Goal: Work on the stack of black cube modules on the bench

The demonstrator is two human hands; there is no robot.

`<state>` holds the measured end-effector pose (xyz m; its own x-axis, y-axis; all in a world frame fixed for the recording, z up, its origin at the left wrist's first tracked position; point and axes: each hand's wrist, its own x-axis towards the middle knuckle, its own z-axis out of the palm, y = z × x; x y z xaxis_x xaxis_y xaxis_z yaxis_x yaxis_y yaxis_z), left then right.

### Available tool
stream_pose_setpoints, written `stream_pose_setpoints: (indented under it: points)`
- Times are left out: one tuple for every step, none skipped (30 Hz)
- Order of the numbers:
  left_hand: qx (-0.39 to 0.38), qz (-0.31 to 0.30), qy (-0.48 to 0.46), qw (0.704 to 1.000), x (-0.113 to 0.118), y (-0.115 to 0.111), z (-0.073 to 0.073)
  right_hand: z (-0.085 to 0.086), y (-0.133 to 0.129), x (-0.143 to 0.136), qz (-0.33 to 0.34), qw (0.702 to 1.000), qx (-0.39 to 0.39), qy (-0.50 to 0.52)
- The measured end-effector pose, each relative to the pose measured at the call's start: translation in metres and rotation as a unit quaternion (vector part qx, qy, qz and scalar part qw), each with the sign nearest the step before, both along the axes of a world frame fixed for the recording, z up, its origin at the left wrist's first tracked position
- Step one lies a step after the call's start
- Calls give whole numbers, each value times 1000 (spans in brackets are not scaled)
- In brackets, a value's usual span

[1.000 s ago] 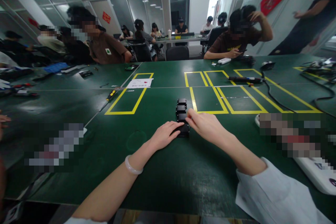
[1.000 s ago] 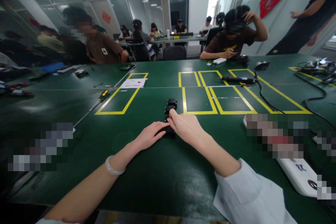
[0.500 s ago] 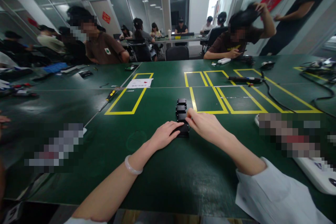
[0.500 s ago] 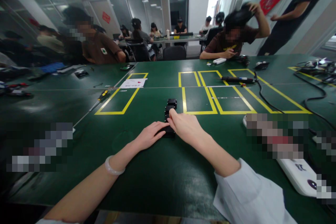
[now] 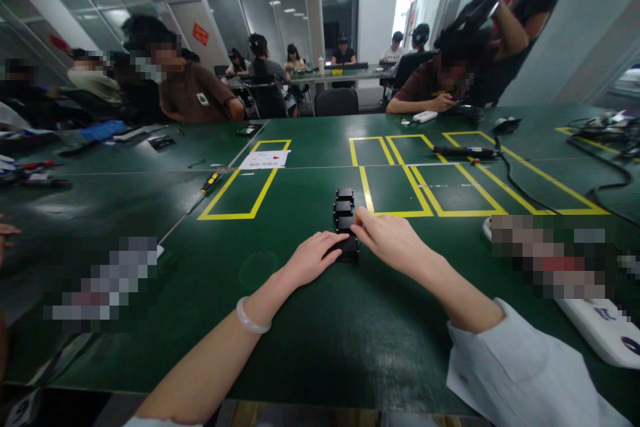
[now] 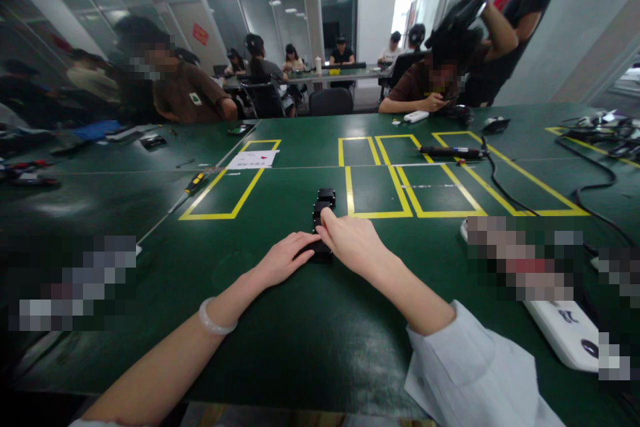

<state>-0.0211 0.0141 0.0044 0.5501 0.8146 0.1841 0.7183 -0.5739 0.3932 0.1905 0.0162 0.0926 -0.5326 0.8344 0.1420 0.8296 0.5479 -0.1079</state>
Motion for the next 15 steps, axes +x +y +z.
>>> stream_pose_setpoints:
  points:
    - [0, 0, 0, 1000, 0, 0, 0, 0, 0, 0, -2, 1000, -1, -7]
    - [0, -1, -1, 1000, 0, 0, 0, 0, 0, 0, -5, 1000, -2, -14]
    - [1, -2, -2, 1000, 1, 0, 0, 0, 1, 0, -7, 1000, -3, -19]
    - [1, -2, -3, 1000, 1, 0, 1, 1, 1, 0, -8, 1000, -5, -20]
    - [1, -3, -3, 1000, 1, 0, 1, 1, 1, -1, -8, 1000, -6, -19]
    - [1, -2, -3, 1000, 1, 0, 1, 2, 0, -1, -8, 1000, -7, -15]
    - [1, -2, -3, 1000, 1, 0, 1, 2, 0, -1, -7, 1000, -8, -10]
    - [2, -3, -3, 1000, 1, 0, 0, 3, 0, -1, -6, 1000, -9, -5]
    - [2, -3, -3, 1000, 0, 0, 0, 3, -1, -1, -3, 1000, -11, -3]
    - [3, -3, -4, 1000, 0, 0, -1, 3, -1, -1, -3, 1000, -11, 0]
    - [4, -3, -4, 1000, 0, 1, -1, 3, -2, -1, -1, 1000, -10, 3]
    - [5, -2, -4, 1000, 0, 1, -1, 3, -2, -1, 0, 1000, -7, 3]
    - [6, -2, -5, 1000, 0, 1, -1, 3, -1, -1, -1, 1000, -5, 2]
    - [6, -2, -5, 1000, 0, 1, -1, 2, -1, -1, -1, 1000, -4, -3]
    - [6, -2, -4, 1000, 0, 0, -1, 2, -1, -1, -4, 1000, -4, -9]
